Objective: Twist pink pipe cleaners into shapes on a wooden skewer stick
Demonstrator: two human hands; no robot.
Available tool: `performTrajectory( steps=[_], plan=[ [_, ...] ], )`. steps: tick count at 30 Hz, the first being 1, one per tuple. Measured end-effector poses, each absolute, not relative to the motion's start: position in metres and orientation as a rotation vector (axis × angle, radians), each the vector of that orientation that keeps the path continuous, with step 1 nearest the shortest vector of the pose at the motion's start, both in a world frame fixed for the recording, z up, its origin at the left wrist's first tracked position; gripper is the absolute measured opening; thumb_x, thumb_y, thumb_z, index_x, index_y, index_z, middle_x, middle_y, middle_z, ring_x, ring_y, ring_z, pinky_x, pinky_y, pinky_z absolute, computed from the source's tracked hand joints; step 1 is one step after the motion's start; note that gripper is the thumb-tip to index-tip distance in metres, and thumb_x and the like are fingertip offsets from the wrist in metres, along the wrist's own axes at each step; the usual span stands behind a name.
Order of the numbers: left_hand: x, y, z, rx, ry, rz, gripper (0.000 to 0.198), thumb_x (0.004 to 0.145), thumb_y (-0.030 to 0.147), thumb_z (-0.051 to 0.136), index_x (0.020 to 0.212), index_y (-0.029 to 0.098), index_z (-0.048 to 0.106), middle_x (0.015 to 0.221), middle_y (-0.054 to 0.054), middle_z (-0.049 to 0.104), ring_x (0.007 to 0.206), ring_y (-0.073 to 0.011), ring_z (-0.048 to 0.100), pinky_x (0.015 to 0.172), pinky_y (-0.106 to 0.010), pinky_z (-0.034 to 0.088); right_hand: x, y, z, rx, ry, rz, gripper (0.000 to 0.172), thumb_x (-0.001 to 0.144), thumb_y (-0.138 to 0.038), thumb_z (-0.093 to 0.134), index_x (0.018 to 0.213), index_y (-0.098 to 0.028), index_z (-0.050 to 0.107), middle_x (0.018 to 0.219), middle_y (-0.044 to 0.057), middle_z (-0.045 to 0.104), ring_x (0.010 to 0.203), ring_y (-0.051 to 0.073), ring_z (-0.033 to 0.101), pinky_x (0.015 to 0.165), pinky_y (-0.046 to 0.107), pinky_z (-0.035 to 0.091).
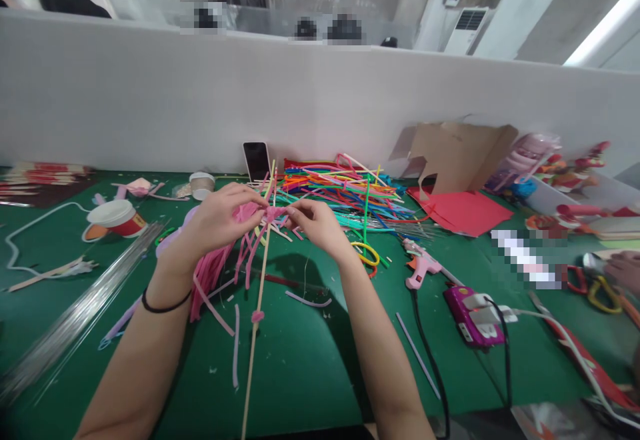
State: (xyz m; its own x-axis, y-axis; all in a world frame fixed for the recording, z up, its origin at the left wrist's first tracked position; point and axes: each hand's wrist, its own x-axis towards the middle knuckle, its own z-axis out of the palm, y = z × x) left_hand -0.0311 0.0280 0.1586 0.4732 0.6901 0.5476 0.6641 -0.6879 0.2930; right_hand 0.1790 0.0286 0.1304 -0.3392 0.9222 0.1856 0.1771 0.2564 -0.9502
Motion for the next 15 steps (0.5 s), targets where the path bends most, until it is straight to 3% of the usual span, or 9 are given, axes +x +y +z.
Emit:
performTrajectory(
  steps=[3, 6, 11, 15],
  plan=[
    [-0.0321, 0.0275, 0.1603, 2.496, 1.310, 1.167, 0.024, 0.088, 0.027, 0.050, 0.100, 0.018, 0.069, 0.103, -0.006, 0.070, 0.099, -0.0211, 0.062, 0.092, -0.035, 0.046, 0.1807, 0.0292, 0.1298, -0.987, -1.636, 1.213, 0.024, 0.086, -0.042, 0.056, 0.085, -0.018, 0.061, 0.070, 0.000, 0.065, 0.067, 0.014, 0.061, 0.066, 0.027, 0.049],
    [-0.0334, 0.0263, 0.1619, 2.271, 1.321, 1.208, 0.028, 0.091, 0.033, 0.047, 0.104, 0.019, 0.068, 0.103, -0.005, 0.071, 0.093, -0.0193, 0.064, 0.082, -0.030, 0.049, 0.1819, 0.0302, 0.1278, -0.942, -1.555, 1.288, 0.025, 0.085, -0.044, 0.058, 0.084, -0.019, 0.059, 0.071, -0.001, 0.064, 0.068, 0.013, 0.062, 0.066, 0.026, 0.049],
    [-0.0298, 0.0236, 0.1639, 2.105, 1.237, 1.005, 0.032, 0.088, 0.045, 0.054, 0.089, 0.017, 0.070, 0.089, -0.005, 0.073, 0.081, -0.0192, 0.065, 0.073, -0.028, 0.050, 0.1810, 0.0318, 0.1248, -0.928, -1.528, 1.322, 0.028, 0.084, -0.048, 0.060, 0.087, -0.020, 0.061, 0.074, -0.001, 0.065, 0.071, 0.014, 0.063, 0.064, 0.024, 0.048],
    [-0.0254, 0.0218, 0.1653, 2.032, 1.228, 1.015, 0.032, 0.084, 0.046, 0.059, 0.089, 0.017, 0.071, 0.089, -0.005, 0.073, 0.079, -0.0189, 0.065, 0.072, -0.028, 0.051, 0.1799, 0.0317, 0.1255, -0.946, -1.545, 1.263, 0.029, 0.085, -0.048, 0.058, 0.087, -0.019, 0.061, 0.074, 0.000, 0.065, 0.072, 0.014, 0.063, 0.065, 0.025, 0.048]
  ],
)
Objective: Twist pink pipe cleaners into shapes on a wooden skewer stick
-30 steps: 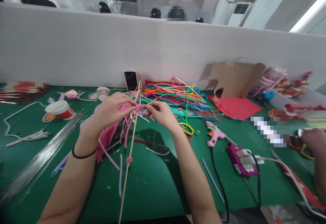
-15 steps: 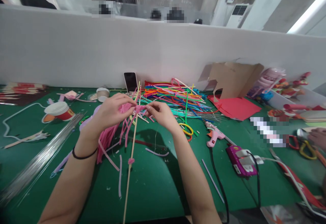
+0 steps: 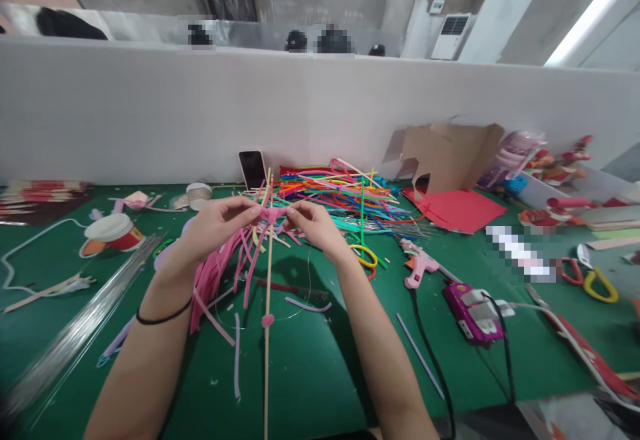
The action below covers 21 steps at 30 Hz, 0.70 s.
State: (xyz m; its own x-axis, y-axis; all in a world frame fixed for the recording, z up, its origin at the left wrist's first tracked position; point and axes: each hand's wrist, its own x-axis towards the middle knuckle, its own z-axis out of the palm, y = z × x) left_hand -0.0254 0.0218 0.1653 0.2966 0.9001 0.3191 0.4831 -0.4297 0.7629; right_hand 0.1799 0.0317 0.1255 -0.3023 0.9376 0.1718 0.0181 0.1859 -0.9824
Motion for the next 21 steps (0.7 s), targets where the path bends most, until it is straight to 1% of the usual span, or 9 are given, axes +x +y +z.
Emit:
performTrajectory(
  steps=[6, 9, 12, 18, 21],
  plan=[
    [-0.0272, 0.0205, 0.1669, 2.022, 1.207, 0.916, 0.026, 0.083, 0.040, 0.061, 0.086, 0.017, 0.071, 0.083, -0.005, 0.072, 0.077, -0.0185, 0.065, 0.068, -0.026, 0.050, 0.1764, 0.0294, 0.1282, -0.925, -1.605, 1.202, 0.027, 0.086, -0.045, 0.057, 0.086, -0.018, 0.062, 0.073, 0.001, 0.065, 0.071, 0.014, 0.063, 0.068, 0.026, 0.049],
    [-0.0284, 0.0198, 0.1680, 2.067, 1.200, 0.854, 0.022, 0.082, 0.037, 0.060, 0.083, 0.017, 0.070, 0.080, -0.003, 0.072, 0.070, -0.0166, 0.064, 0.065, -0.025, 0.049, 0.1738, 0.0270, 0.1306, -0.913, -1.621, 1.210, 0.026, 0.085, -0.043, 0.057, 0.085, -0.018, 0.063, 0.073, 0.001, 0.065, 0.070, 0.014, 0.062, 0.069, 0.027, 0.050],
    [-0.0282, 0.0192, 0.1686, 2.105, 1.186, 0.826, 0.022, 0.083, 0.036, 0.058, 0.083, 0.017, 0.069, 0.079, -0.002, 0.070, 0.066, -0.0150, 0.061, 0.060, -0.024, 0.047, 0.1724, 0.0250, 0.1327, -0.927, -1.618, 1.210, 0.026, 0.086, -0.043, 0.057, 0.085, -0.018, 0.063, 0.073, 0.001, 0.065, 0.070, 0.015, 0.062, 0.069, 0.027, 0.050],
    [-0.0240, 0.0183, 0.1671, 2.191, 1.220, 0.853, 0.022, 0.084, 0.035, 0.056, 0.080, 0.017, 0.068, 0.081, -0.003, 0.070, 0.071, -0.0162, 0.062, 0.063, -0.025, 0.047, 0.1729, 0.0251, 0.1328, -0.929, -1.628, 1.180, 0.025, 0.087, -0.040, 0.056, 0.085, -0.017, 0.063, 0.073, 0.002, 0.065, 0.069, 0.014, 0.061, 0.068, 0.027, 0.049],
    [-0.0229, 0.0198, 0.1659, 2.145, 1.238, 0.891, 0.025, 0.085, 0.039, 0.058, 0.083, 0.017, 0.069, 0.081, -0.003, 0.071, 0.072, -0.0172, 0.062, 0.063, -0.026, 0.047, 0.1755, 0.0263, 0.1320, -0.951, -1.602, 1.181, 0.025, 0.087, -0.040, 0.055, 0.084, -0.017, 0.062, 0.072, 0.001, 0.064, 0.068, 0.014, 0.061, 0.066, 0.026, 0.049]
  ],
)
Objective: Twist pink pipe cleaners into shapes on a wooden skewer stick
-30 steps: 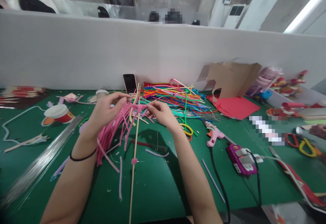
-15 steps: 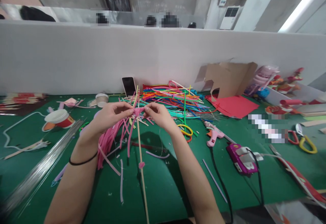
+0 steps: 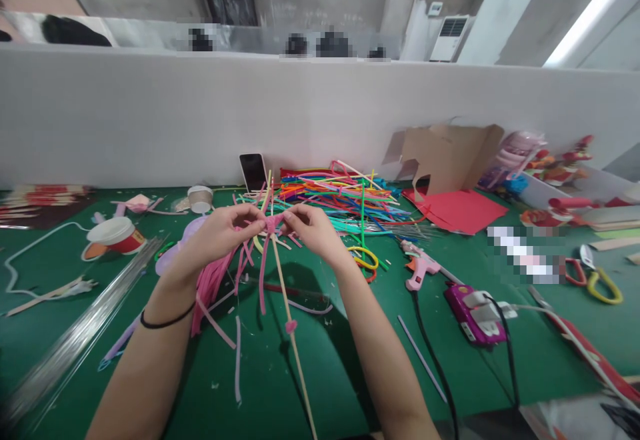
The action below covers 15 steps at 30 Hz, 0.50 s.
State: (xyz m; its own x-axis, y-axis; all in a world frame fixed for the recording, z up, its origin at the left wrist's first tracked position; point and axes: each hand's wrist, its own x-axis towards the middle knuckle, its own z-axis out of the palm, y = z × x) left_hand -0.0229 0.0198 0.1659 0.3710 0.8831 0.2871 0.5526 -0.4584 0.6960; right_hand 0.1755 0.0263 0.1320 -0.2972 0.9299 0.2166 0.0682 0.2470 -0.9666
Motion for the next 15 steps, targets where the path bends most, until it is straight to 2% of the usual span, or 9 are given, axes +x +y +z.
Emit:
performTrajectory(
  steps=[5, 10, 15],
  plan=[
    [-0.030, 0.025, 0.163, 1.855, 1.082, 0.953, 0.038, 0.087, 0.051, 0.055, 0.098, 0.017, 0.069, 0.097, -0.009, 0.072, 0.086, -0.0207, 0.066, 0.072, -0.029, 0.053, 0.182, 0.028, 0.130, -0.948, -1.524, 1.188, 0.030, 0.084, -0.047, 0.058, 0.089, -0.018, 0.062, 0.074, 0.001, 0.066, 0.071, 0.014, 0.062, 0.066, 0.025, 0.049],
    [-0.039, 0.026, 0.161, 1.706, 1.096, 0.995, 0.040, 0.083, 0.055, 0.058, 0.089, 0.016, 0.069, 0.080, -0.008, 0.070, 0.071, -0.0172, 0.065, 0.063, -0.027, 0.053, 0.180, 0.032, 0.125, -0.984, -1.471, 1.169, 0.033, 0.084, -0.049, 0.058, 0.093, -0.018, 0.063, 0.081, 0.003, 0.069, 0.081, 0.017, 0.064, 0.067, 0.025, 0.048],
    [-0.036, 0.023, 0.164, 1.644, 1.071, 1.031, 0.031, 0.075, 0.044, 0.071, 0.090, 0.017, 0.070, 0.079, -0.006, 0.071, 0.070, -0.0165, 0.065, 0.062, -0.026, 0.053, 0.179, 0.037, 0.120, -1.104, -1.625, 0.723, 0.026, 0.085, -0.044, 0.058, 0.093, -0.022, 0.070, 0.100, 0.007, 0.070, 0.097, 0.021, 0.061, 0.083, 0.033, 0.047]
  ],
)
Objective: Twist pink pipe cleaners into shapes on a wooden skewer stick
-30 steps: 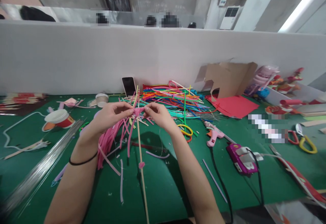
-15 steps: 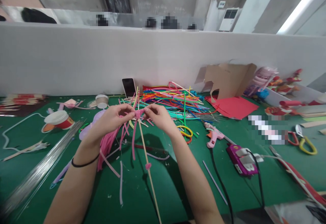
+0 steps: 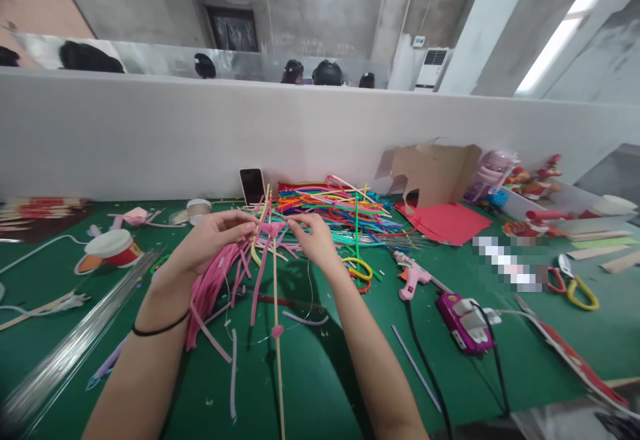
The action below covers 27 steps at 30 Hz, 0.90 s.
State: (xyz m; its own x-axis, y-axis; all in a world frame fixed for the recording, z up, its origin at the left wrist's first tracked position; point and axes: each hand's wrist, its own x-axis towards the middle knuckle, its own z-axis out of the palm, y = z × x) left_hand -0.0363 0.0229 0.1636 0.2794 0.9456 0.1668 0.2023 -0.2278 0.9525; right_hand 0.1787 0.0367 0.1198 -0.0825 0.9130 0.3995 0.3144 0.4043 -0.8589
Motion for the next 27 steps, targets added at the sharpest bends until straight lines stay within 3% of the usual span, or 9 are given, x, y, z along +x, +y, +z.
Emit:
performTrajectory(
  steps=[3, 7, 12, 16, 18, 21, 23, 27],
  plan=[
    [-0.034, 0.023, 0.164, 1.642, 1.063, 1.041, 0.032, 0.073, 0.043, 0.073, 0.090, 0.016, 0.071, 0.080, -0.007, 0.071, 0.071, -0.0177, 0.066, 0.063, -0.028, 0.054, 0.177, 0.033, 0.121, -1.171, -1.617, 0.595, 0.029, 0.087, -0.046, 0.056, 0.098, -0.022, 0.069, 0.100, 0.007, 0.069, 0.091, 0.020, 0.062, 0.080, 0.032, 0.047],
    [-0.031, 0.022, 0.163, 1.670, 1.060, 1.060, 0.031, 0.076, 0.044, 0.069, 0.091, 0.016, 0.070, 0.085, -0.007, 0.071, 0.075, -0.0177, 0.066, 0.064, -0.027, 0.053, 0.167, 0.022, 0.127, -1.122, -1.621, 0.836, 0.043, 0.089, -0.057, 0.047, 0.101, -0.020, 0.065, 0.085, 0.004, 0.069, 0.075, 0.017, 0.064, 0.068, 0.027, 0.048],
    [-0.024, 0.016, 0.166, 1.701, 1.059, 1.109, 0.036, 0.085, 0.049, 0.058, 0.097, 0.016, 0.066, 0.086, -0.008, 0.071, 0.079, -0.0186, 0.067, 0.064, -0.027, 0.053, 0.156, 0.015, 0.134, -1.062, -1.521, 1.195, 0.065, 0.084, -0.073, 0.038, 0.103, -0.017, 0.066, 0.091, 0.007, 0.070, 0.081, 0.018, 0.065, 0.068, 0.027, 0.049],
    [-0.017, 0.006, 0.172, 1.769, 0.973, 1.106, 0.042, 0.092, 0.050, 0.046, 0.105, 0.015, 0.066, 0.100, -0.011, 0.072, 0.090, -0.0219, 0.068, 0.074, -0.032, 0.056, 0.159, 0.010, 0.142, -0.809, -1.393, 1.575, 0.077, 0.083, -0.079, 0.025, 0.116, -0.020, 0.063, 0.101, 0.009, 0.070, 0.093, 0.020, 0.066, 0.076, 0.030, 0.052],
    [-0.017, 0.002, 0.176, 1.830, 0.968, 1.156, 0.039, 0.092, 0.047, 0.048, 0.107, 0.016, 0.067, 0.103, -0.010, 0.072, 0.094, -0.0224, 0.068, 0.081, -0.033, 0.055, 0.165, 0.007, 0.147, -0.726, -1.378, 1.635, 0.068, 0.084, -0.074, 0.036, 0.121, -0.022, 0.061, 0.109, 0.009, 0.069, 0.099, 0.021, 0.064, 0.080, 0.032, 0.052],
    [-0.023, -0.001, 0.180, 1.878, 1.075, 1.320, 0.034, 0.090, 0.043, 0.053, 0.106, 0.018, 0.068, 0.104, -0.009, 0.073, 0.095, -0.0228, 0.067, 0.086, -0.034, 0.053, 0.174, 0.005, 0.151, -0.708, -1.421, 1.642, 0.052, 0.079, -0.048, 0.067, 0.124, -0.024, 0.059, 0.112, 0.008, 0.068, 0.101, 0.021, 0.064, 0.086, 0.034, 0.052],
    [-0.029, 0.001, 0.182, 1.927, 1.145, 1.330, 0.032, 0.090, 0.042, 0.053, 0.104, 0.018, 0.069, 0.105, -0.008, 0.072, 0.096, -0.0230, 0.067, 0.086, -0.034, 0.053, 0.181, 0.006, 0.151, -0.690, -1.429, 1.655, 0.048, 0.079, -0.037, 0.070, 0.123, -0.024, 0.059, 0.108, 0.006, 0.069, 0.099, 0.020, 0.065, 0.089, 0.035, 0.051],
    [-0.038, 0.007, 0.180, 2.037, 1.139, 1.111, 0.033, 0.086, 0.042, 0.059, 0.106, 0.019, 0.069, 0.113, -0.008, 0.070, 0.102, -0.0242, 0.065, 0.089, -0.035, 0.051, 0.189, 0.010, 0.149, -0.614, -1.414, 1.670, 0.037, 0.083, -0.032, 0.065, 0.119, -0.023, 0.062, 0.103, 0.005, 0.070, 0.095, 0.018, 0.067, 0.091, 0.036, 0.050]
  ],
)
